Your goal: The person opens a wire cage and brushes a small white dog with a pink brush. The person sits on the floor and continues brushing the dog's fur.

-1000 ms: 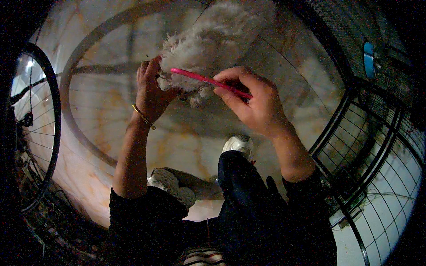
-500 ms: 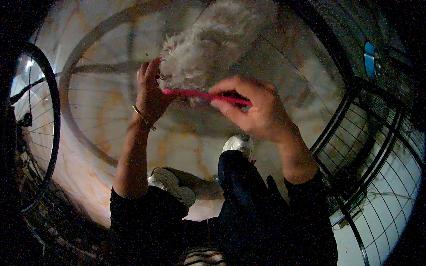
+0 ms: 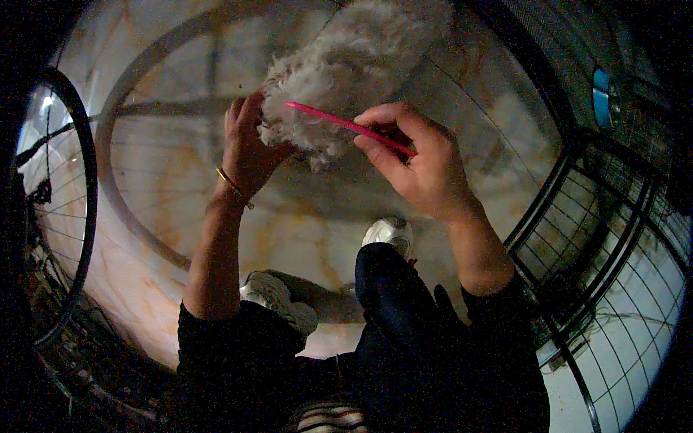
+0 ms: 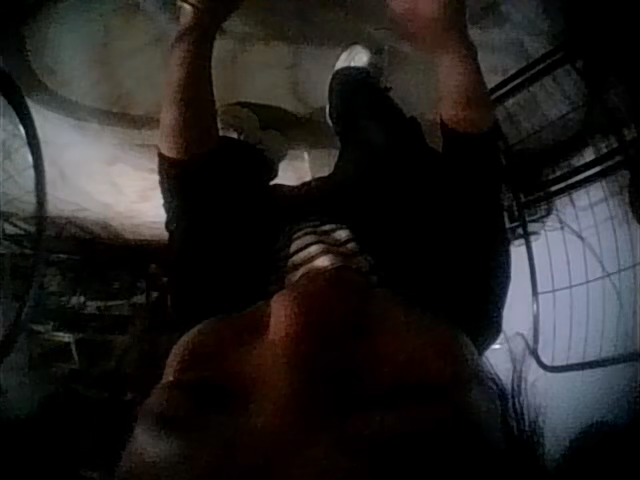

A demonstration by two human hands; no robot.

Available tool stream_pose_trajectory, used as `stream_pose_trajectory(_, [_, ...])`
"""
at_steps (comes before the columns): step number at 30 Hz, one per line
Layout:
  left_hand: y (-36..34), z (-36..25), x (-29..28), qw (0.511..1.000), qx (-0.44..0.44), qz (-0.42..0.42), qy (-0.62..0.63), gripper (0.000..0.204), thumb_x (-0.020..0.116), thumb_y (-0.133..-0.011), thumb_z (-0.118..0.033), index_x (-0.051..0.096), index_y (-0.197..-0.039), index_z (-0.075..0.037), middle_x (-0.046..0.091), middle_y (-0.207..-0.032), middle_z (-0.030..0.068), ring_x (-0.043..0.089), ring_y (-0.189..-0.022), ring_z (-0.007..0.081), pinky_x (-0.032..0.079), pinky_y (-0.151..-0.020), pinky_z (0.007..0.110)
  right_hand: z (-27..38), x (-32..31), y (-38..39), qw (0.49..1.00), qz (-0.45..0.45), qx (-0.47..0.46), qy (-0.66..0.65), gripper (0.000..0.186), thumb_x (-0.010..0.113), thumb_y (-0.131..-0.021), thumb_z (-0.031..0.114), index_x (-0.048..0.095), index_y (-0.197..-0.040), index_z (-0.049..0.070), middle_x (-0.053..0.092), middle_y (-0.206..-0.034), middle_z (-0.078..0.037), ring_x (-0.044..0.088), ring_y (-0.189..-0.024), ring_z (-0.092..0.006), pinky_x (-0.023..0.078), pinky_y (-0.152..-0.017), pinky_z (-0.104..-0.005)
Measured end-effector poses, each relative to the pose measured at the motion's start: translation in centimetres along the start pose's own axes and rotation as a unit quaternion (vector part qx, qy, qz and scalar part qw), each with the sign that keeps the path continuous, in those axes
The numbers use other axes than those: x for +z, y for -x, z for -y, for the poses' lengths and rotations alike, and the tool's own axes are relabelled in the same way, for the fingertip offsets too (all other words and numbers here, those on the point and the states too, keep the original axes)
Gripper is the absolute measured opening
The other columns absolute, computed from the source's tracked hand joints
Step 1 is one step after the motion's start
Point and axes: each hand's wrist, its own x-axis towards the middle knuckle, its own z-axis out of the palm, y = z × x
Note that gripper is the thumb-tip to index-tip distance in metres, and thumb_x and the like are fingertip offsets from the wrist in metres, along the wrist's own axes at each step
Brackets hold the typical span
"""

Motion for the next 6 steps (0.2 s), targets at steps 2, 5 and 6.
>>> stream_pose_trajectory(2, [-0.03, 0.14, -0.06, 1.000, -0.005, 0.005, -0.001, 0.073, 0.079, -0.047, -0.013, 0.050, -0.114, -0.008, 0.049, -0.103, 0.0136, 0.044, -0.099, 0.0335, 0.040, -0.086, 0.041, -0.37, 0.19, 0.25, 0.998, 0.043, -0.022, 0.031, 0.019, 0.070, -0.075, 0.006, 0.061, -0.091, 0.005, 0.064, -0.089, -0.005, 0.060, -0.077, -0.0138, 0.049, -0.069, -0.0259])
stream_pose_trajectory(5, [0.14, 0.55, -0.28, 1.000, -0.017, 0.011, 0.005, 0.072, 0.079, -0.050, -0.013, 0.050, -0.115, -0.008, 0.049, -0.105, 0.0138, 0.044, -0.102, 0.0332, 0.038, -0.089, 0.041, 0.02, 0.07, 0.66, 0.991, 0.094, -0.082, 0.046, 0.023, 0.070, -0.076, 0.011, 0.060, -0.096, 0.007, 0.065, -0.088, -0.006, 0.062, -0.077, -0.0143, 0.050, -0.069, -0.0266])
stream_pose_trajectory(6, [0.25, 0.57, -0.34, 1.000, -0.013, 0.008, 0.005, 0.071, 0.079, -0.052, -0.013, 0.050, -0.116, -0.008, 0.049, -0.107, 0.0141, 0.044, -0.103, 0.0329, 0.037, -0.091, 0.041, 0.43, -0.22, 0.92, 0.987, 0.108, -0.106, 0.046, 0.025, 0.070, -0.076, 0.013, 0.059, -0.098, 0.008, 0.065, -0.088, -0.006, 0.064, -0.077, -0.0147, 0.051, -0.069, -0.0270])
